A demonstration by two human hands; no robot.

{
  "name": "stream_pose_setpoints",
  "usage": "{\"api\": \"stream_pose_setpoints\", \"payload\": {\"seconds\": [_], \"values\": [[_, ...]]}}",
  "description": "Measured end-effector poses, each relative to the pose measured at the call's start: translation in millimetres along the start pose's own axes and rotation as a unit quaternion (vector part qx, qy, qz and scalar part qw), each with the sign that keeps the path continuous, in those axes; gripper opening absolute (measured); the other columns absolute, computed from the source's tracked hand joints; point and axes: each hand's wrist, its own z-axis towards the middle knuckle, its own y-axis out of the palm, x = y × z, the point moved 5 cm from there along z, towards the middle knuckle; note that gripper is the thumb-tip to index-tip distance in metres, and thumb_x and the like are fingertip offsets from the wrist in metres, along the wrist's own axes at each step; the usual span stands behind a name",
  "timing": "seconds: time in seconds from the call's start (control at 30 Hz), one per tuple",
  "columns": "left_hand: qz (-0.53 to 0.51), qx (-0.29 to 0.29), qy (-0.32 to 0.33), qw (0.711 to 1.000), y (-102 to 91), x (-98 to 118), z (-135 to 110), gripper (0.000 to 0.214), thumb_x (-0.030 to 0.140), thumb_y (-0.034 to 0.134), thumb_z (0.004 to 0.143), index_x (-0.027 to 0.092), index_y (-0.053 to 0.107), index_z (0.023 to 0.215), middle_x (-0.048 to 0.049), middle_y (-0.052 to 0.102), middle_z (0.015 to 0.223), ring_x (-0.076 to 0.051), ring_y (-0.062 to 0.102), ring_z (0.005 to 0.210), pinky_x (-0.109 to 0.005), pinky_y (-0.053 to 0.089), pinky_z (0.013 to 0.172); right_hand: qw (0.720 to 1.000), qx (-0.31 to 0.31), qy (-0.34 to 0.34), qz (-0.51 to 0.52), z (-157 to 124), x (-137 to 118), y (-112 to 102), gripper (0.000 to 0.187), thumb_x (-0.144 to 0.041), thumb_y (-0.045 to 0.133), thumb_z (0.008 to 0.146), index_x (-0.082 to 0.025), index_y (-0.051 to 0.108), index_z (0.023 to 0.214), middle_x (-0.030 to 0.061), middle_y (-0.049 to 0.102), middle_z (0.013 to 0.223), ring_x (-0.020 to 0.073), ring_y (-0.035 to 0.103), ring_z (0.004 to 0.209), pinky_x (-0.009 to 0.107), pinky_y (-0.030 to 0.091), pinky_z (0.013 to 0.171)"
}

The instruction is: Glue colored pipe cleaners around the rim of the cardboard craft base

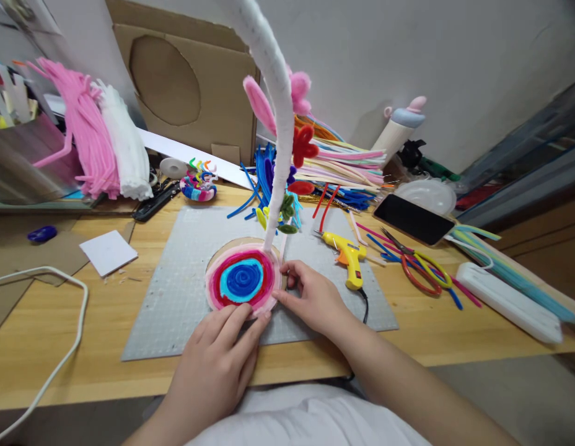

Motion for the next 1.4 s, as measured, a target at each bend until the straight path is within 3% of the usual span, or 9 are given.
{"api": "stream_pose_setpoints", "payload": {"seconds": [1.4], "values": [[0.001,0.004,-0.005,1.000,-0.6,-0.2,3.1,0.037,0.017,0.050,0.089,0.024,0.062,0.123,-0.0096,0.063,0.117,-0.026,0.056,0.104,-0.042,0.047,0.088,1.000,-0.001,0.000,-0.005,0.2,0.1,0.3,0.034,-0.040,0.068,0.078,-0.026,0.056,0.107,-0.0043,0.061,0.084,0.0125,0.053,0.066,0.025,0.035,0.059]]}}
